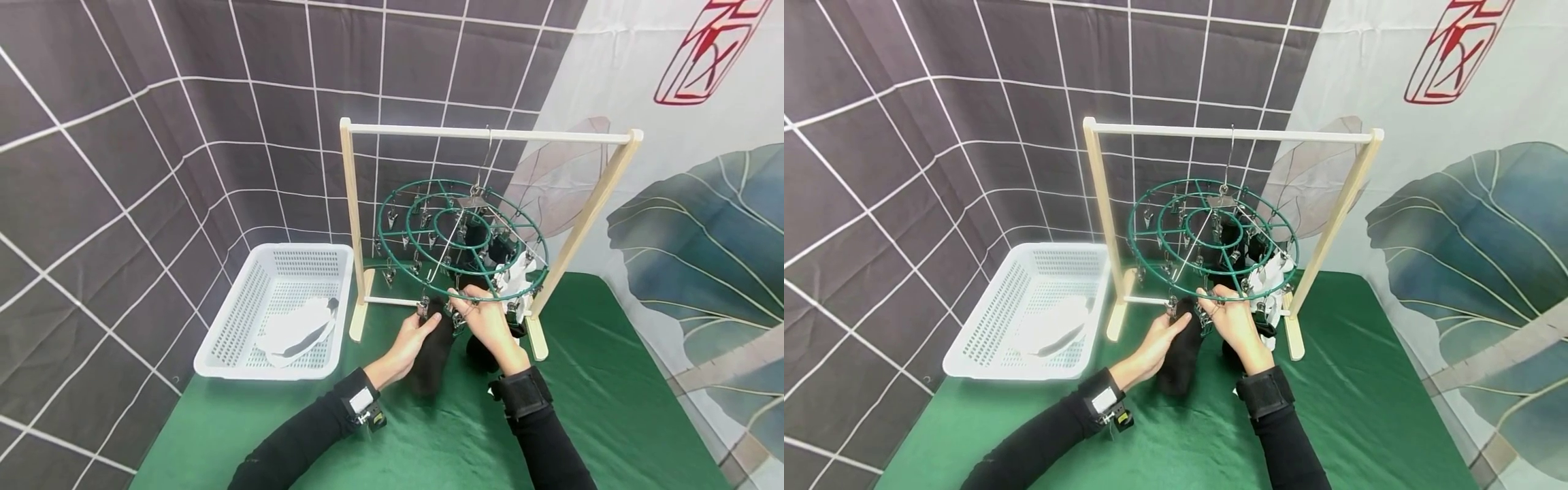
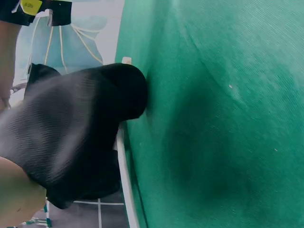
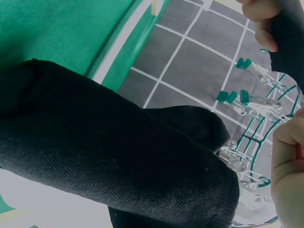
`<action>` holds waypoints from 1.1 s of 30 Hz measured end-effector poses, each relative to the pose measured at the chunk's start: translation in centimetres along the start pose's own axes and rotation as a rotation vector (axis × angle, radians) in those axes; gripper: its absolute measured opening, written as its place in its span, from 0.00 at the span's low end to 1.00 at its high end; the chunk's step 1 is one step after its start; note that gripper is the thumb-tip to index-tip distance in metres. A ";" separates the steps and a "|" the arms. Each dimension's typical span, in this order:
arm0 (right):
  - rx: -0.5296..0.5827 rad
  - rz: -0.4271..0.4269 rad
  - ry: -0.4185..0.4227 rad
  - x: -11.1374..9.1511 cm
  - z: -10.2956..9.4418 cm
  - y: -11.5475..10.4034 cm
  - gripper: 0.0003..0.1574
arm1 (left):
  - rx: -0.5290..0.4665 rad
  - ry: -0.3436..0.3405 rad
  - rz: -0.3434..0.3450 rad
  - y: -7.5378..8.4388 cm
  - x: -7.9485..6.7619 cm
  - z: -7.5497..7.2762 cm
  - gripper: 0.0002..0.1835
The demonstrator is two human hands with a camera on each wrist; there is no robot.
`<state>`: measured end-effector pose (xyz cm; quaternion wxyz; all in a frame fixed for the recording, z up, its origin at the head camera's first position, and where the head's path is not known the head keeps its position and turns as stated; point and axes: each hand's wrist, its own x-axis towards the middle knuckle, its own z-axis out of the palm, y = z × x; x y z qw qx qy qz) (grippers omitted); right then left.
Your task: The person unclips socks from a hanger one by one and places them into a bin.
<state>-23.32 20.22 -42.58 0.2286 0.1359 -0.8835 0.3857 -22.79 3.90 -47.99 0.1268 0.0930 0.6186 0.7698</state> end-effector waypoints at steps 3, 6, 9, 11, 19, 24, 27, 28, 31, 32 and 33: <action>0.002 -0.040 0.041 0.0 0.1 0.1 0.20 | 0.061 0.024 0.014 0.1 0.1 0.1 0.22; 0.014 -0.065 0.071 -0.1 0.3 0.3 0.20 | 0.110 0.041 0.028 0.1 0.2 0.2 0.22; 0.027 -0.108 0.104 -0.2 0.4 0.4 0.19 | 0.142 0.052 0.036 0.2 0.2 0.0 0.21; 0.032 -0.143 0.132 -0.2 0.4 0.5 0.19 | 0.165 0.060 0.040 0.2 0.1 -0.2 0.19; 0.053 -0.185 0.188 -0.3 0.1 0.6 0.20 | 0.255 0.045 -0.008 1.1 -1.1 -1.6 0.17; 0.075 -0.170 0.178 -0.2 -0.1 0.6 0.24 | 0.271 0.082 -0.047 4.0 -2.5 -2.7 0.20; 0.083 -0.155 0.180 -0.2 -0.2 0.6 0.27 | 0.247 0.116 -0.050 5.1 -2.7 -3.8 0.21; 0.082 -0.150 0.184 -0.2 -0.2 0.6 0.27 | 0.239 0.129 -0.050 5.2 -2.5 -4.3 0.22; 0.086 -0.135 0.186 -0.4 -0.1 0.6 0.28 | 0.233 0.182 -0.036 5.3 -2.2 -6.0 0.26; 0.086 -0.127 0.185 -0.4 -0.1 0.5 0.28 | 0.234 0.203 -0.033 5.3 -2.1 -6.6 0.27; 0.092 -0.116 0.181 -0.5 -0.1 0.5 0.28 | 0.235 0.218 -0.028 5.4 -2.1 -7.2 0.27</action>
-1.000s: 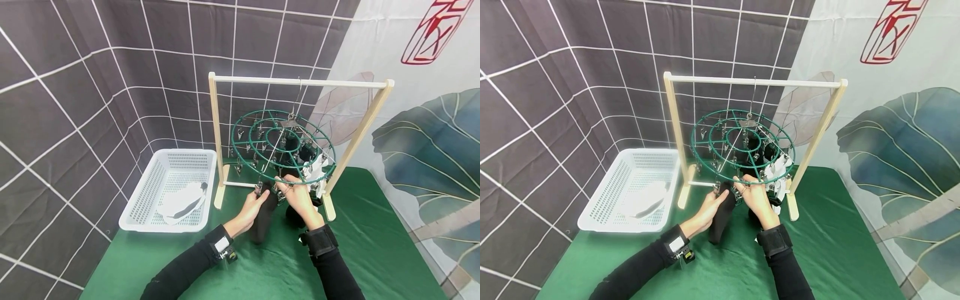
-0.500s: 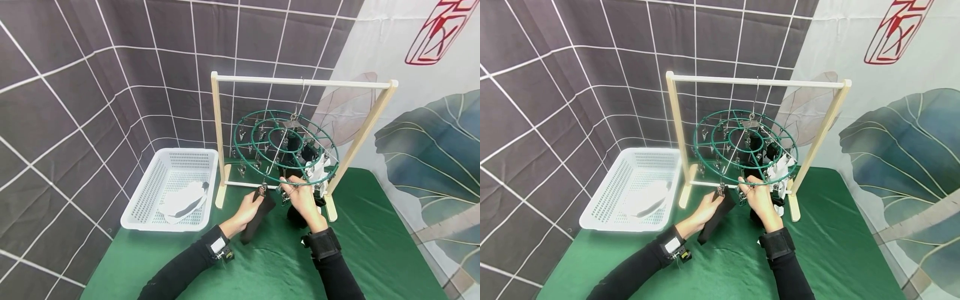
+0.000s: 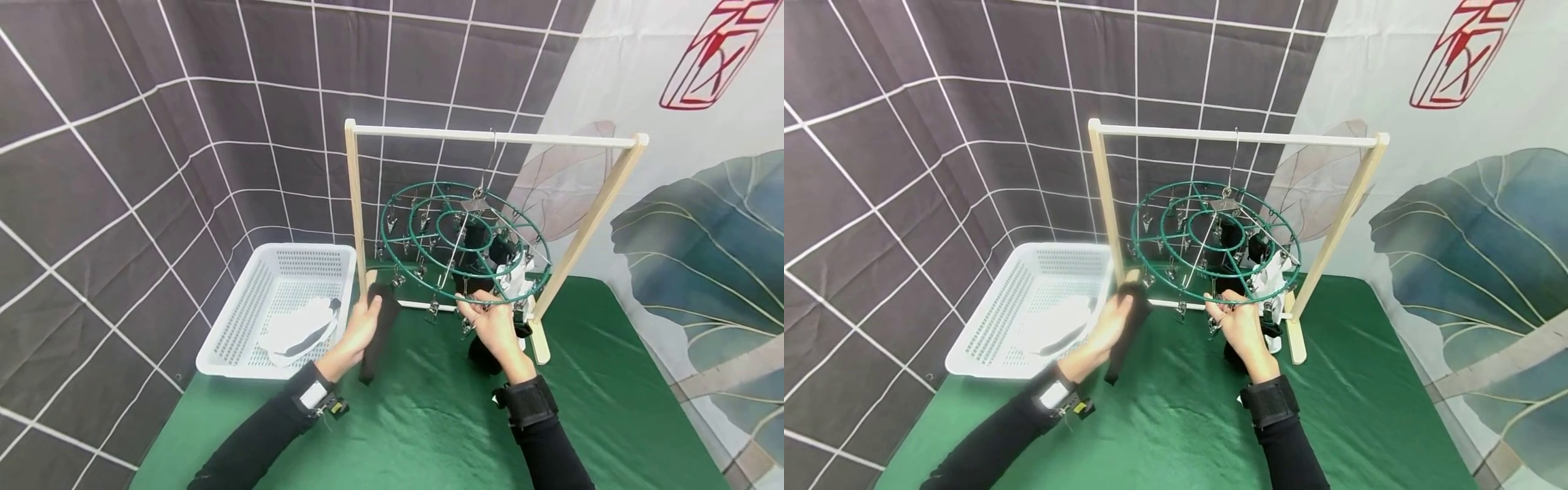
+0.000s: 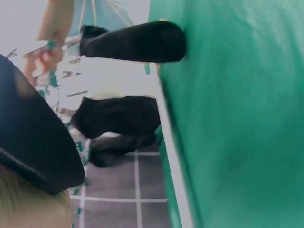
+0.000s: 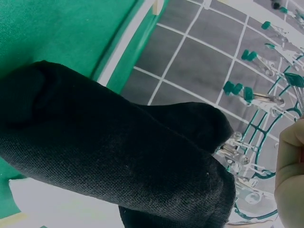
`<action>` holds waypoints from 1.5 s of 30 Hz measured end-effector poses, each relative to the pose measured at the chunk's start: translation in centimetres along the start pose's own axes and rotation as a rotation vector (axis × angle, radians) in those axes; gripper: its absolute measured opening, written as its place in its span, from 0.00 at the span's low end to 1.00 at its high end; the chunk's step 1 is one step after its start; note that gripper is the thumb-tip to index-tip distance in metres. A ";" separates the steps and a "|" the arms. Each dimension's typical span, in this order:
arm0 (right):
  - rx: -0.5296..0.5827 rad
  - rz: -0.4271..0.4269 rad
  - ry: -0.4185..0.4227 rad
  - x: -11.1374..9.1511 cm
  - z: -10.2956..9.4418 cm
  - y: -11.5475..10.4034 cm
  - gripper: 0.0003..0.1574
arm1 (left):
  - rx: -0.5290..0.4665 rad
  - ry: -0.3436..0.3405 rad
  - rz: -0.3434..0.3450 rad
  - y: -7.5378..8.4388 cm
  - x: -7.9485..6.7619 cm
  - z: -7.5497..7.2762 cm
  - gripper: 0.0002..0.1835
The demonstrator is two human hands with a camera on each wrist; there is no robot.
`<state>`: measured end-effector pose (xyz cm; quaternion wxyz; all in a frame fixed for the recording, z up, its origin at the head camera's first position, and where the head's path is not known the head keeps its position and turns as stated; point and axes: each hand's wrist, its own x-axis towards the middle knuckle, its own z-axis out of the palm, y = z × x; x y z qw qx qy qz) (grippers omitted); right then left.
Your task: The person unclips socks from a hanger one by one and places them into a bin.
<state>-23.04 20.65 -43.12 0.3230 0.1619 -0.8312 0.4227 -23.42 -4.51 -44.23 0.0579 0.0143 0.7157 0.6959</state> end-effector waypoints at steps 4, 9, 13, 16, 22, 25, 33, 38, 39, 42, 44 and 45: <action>0.005 0.056 -0.008 -0.5 -0.1 0.1 0.29 | 0.039 0.042 0.024 1.1 0.6 -2.4 0.26; 0.014 0.064 -0.023 -0.5 -0.3 0.1 0.28 | 0.298 0.029 0.066 3.7 1.9 -5.9 0.25; 0.029 0.026 -0.025 -0.2 -0.3 0.1 0.27 | 0.694 -0.045 0.183 4.9 3.1 -8.4 0.24; 0.026 -0.001 -0.014 -0.1 -0.3 0.2 0.28 | 0.981 -0.089 0.346 4.2 4.3 -10.1 0.19; 0.022 0.003 -0.017 0.0 -0.1 -0.1 0.28 | 1.181 -0.193 0.305 0.7 6.4 -13.0 0.19; 0.014 0.026 -0.021 -0.2 -0.1 -0.1 0.28 | 1.202 -0.275 0.166 -0.9 7.2 -13.6 0.26; 0.010 0.042 -0.030 -0.1 0.0 -0.2 0.27 | 1.168 -0.358 -0.003 -3.4 8.0 -13.5 0.30; -0.009 0.037 -0.034 -0.1 -0.1 -0.2 0.26 | 1.087 -0.330 -0.098 -4.4 8.3 -13.7 0.31; -0.015 0.035 -0.033 -0.1 -0.1 -0.2 0.26 | 1.076 -0.320 -0.121 -4.6 8.4 -13.7 0.31; -0.021 0.028 -0.033 -0.1 -0.1 -0.2 0.25 | 1.075 -0.287 -0.170 -5.1 8.6 -13.9 0.33; -0.021 0.025 -0.034 -0.1 -0.1 -0.2 0.25 | 1.104 -0.276 -0.182 -5.5 8.7 -13.9 0.33; -0.019 0.024 -0.034 -0.1 -0.1 -0.2 0.25 | 1.123 -0.280 -0.179 -5.6 8.7 -13.8 0.32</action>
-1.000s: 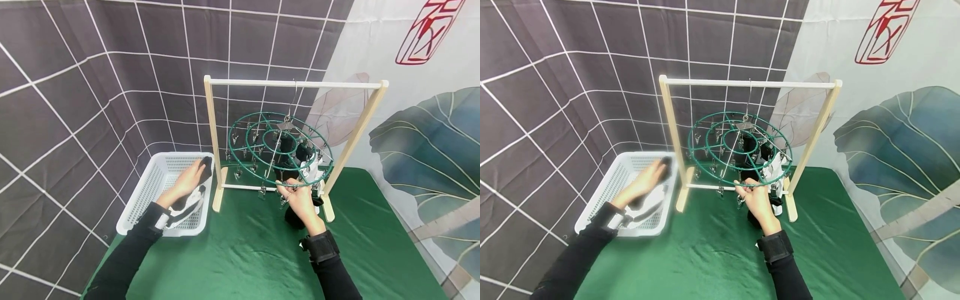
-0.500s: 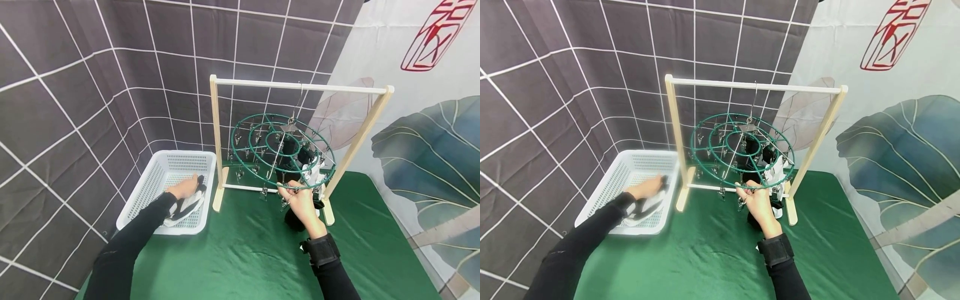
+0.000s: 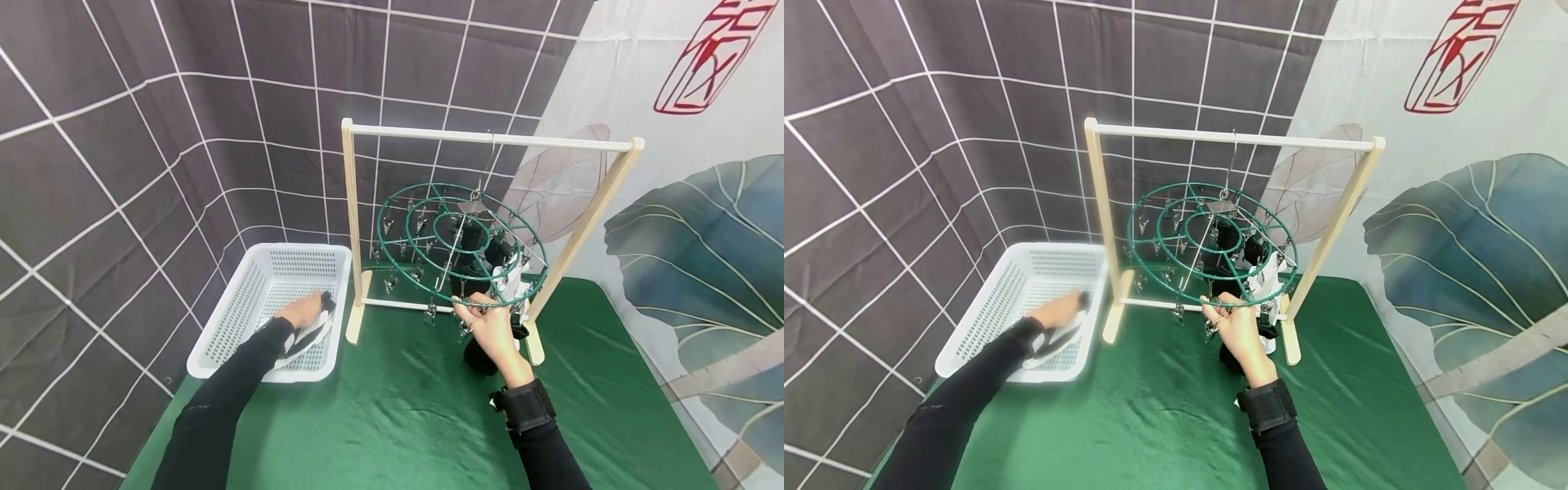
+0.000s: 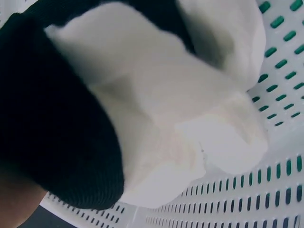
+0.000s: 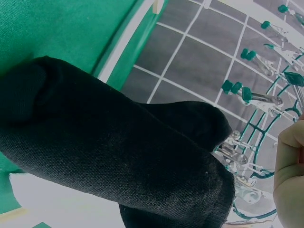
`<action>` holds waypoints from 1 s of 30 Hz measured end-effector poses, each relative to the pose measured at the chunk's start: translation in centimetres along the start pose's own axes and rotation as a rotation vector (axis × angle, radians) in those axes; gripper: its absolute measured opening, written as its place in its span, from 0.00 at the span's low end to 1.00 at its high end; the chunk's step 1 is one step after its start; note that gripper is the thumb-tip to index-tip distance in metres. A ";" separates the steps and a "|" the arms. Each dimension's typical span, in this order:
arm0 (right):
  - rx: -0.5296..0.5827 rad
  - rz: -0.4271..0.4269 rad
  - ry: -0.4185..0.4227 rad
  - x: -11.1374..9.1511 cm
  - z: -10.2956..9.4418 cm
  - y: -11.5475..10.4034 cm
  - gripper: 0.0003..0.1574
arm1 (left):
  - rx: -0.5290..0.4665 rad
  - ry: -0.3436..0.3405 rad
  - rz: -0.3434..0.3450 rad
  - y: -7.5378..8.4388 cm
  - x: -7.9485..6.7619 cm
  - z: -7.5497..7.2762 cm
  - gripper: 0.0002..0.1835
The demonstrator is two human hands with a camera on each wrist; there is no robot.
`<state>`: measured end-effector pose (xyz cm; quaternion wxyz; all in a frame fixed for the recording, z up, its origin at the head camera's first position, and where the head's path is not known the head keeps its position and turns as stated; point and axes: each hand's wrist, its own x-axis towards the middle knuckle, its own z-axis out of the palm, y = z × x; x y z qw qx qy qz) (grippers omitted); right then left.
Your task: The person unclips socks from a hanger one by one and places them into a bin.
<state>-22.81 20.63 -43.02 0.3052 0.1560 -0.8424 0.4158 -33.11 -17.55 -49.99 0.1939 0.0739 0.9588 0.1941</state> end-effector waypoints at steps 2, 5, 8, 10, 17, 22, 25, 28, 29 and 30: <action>0.008 0.000 -0.001 0.0 0.0 0.0 0.25 | 0.040 -0.001 0.011 0.2 -0.1 0.1 0.31; 0.022 0.006 0.004 -0.1 0.0 0.0 0.26 | 0.089 -0.002 0.037 0.7 -0.4 0.1 0.29; 0.028 0.006 0.009 -0.1 0.0 -0.2 0.26 | 0.104 0.021 0.059 1.2 -0.8 -0.2 0.27; 0.021 0.009 0.011 -0.1 -0.1 -0.2 0.24 | 0.111 0.051 0.076 1.5 -1.1 -0.6 0.24; -0.023 0.012 0.026 -0.2 -0.5 -0.2 0.22 | 0.146 0.242 0.166 3.2 -2.1 -2.3 0.14; -0.030 0.007 0.027 -0.2 -0.5 -0.1 0.22 | 0.117 0.611 0.331 6.2 -3.1 -3.5 0.13; -0.025 0.011 0.028 -0.2 -0.5 -0.2 0.22 | 0.059 0.930 0.555 9.1 -3.9 -3.9 0.14; -0.027 0.016 0.021 -0.3 -0.5 -0.2 0.22 | 0.014 1.188 0.852 11.9 -4.6 -3.8 0.15; -0.030 0.018 0.020 -0.3 -0.5 -0.2 0.22 | 0.013 1.246 0.948 12.8 -4.8 -3.7 0.16; -0.035 0.018 0.020 -0.3 -0.5 -0.2 0.22 | 0.016 1.281 1.032 13.7 -5.0 -3.6 0.16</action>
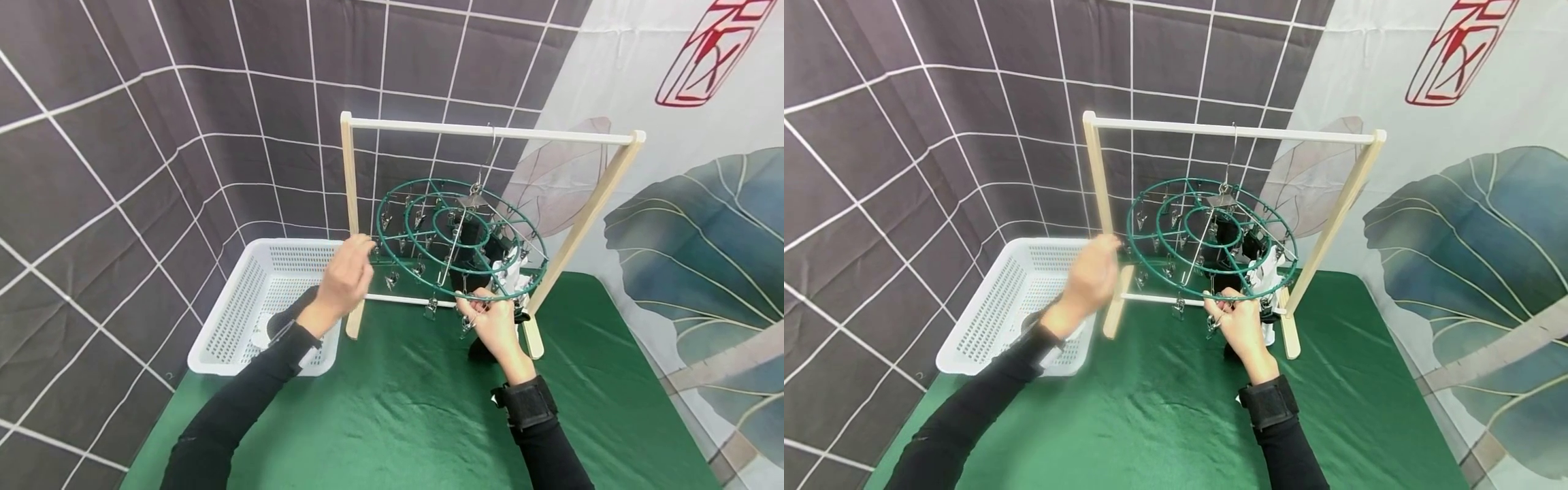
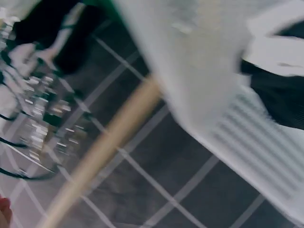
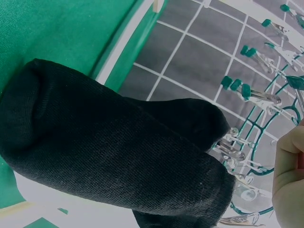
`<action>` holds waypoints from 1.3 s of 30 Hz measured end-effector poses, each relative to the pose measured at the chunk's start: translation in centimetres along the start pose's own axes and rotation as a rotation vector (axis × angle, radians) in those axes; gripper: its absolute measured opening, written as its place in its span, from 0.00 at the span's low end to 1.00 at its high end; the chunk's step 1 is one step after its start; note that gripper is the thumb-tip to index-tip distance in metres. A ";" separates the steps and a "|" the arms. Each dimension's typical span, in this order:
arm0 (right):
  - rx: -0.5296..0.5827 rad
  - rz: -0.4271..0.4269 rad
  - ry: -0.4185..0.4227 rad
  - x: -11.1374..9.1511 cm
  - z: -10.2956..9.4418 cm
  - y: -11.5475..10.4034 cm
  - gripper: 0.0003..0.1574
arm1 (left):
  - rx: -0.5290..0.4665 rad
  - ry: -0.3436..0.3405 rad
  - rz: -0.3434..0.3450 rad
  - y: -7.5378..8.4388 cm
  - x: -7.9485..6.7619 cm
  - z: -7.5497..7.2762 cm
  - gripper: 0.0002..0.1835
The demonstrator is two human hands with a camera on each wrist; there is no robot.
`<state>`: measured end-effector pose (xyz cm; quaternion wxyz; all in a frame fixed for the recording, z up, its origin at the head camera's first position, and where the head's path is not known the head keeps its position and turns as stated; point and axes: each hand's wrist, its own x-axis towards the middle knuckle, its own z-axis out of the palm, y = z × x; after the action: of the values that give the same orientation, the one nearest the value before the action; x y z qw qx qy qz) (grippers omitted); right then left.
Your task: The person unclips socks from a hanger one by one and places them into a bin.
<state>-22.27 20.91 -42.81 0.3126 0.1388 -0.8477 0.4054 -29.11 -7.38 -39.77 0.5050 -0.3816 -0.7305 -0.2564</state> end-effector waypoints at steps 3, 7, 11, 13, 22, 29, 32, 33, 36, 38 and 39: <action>-0.011 -0.008 0.007 0.0 0.0 -0.1 0.22 | -0.041 0.044 0.170 1.9 1.2 0.9 0.16; -0.014 -0.025 0.015 0.0 0.0 -0.1 0.22 | -0.041 -0.006 0.272 3.9 2.2 2.1 0.16; -0.018 -0.047 0.028 0.0 0.2 0.0 0.20 | -0.022 -0.077 0.301 5.3 2.7 3.1 0.16; -0.030 -0.058 0.037 0.0 0.3 0.1 0.19 | -0.023 -0.098 0.303 6.0 2.9 3.5 0.16; -0.028 -0.088 0.052 0.0 0.7 0.1 0.18 | 0.034 -0.190 0.311 7.1 2.4 4.4 0.15; -0.035 -0.107 0.046 -0.2 0.6 0.2 0.18 | -0.001 -0.203 0.281 6.6 1.9 4.6 0.08; -0.056 -0.114 0.038 -0.2 0.5 0.2 0.18 | -0.026 -0.199 0.263 6.2 1.9 4.6 0.08; -0.067 -0.106 0.028 -0.2 0.4 0.1 0.18 | -0.034 -0.199 0.258 6.1 1.9 4.6 0.08; -0.128 -0.084 -0.013 -0.4 0.1 -0.2 0.21 | -0.053 -0.201 0.241 5.4 1.8 4.5 0.08; -0.153 -0.077 -0.031 -0.7 -0.4 -0.5 0.18 | -0.062 -0.205 0.230 5.0 1.7 4.4 0.08; -0.158 -0.086 -0.027 -1.0 -0.6 -0.6 0.17 | -0.066 -0.207 0.226 4.8 1.6 4.4 0.08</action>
<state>-20.98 20.99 -42.75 0.3284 0.1555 -0.8743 0.3217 -27.88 -0.81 -39.84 0.4399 -0.5021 -0.7222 -0.1812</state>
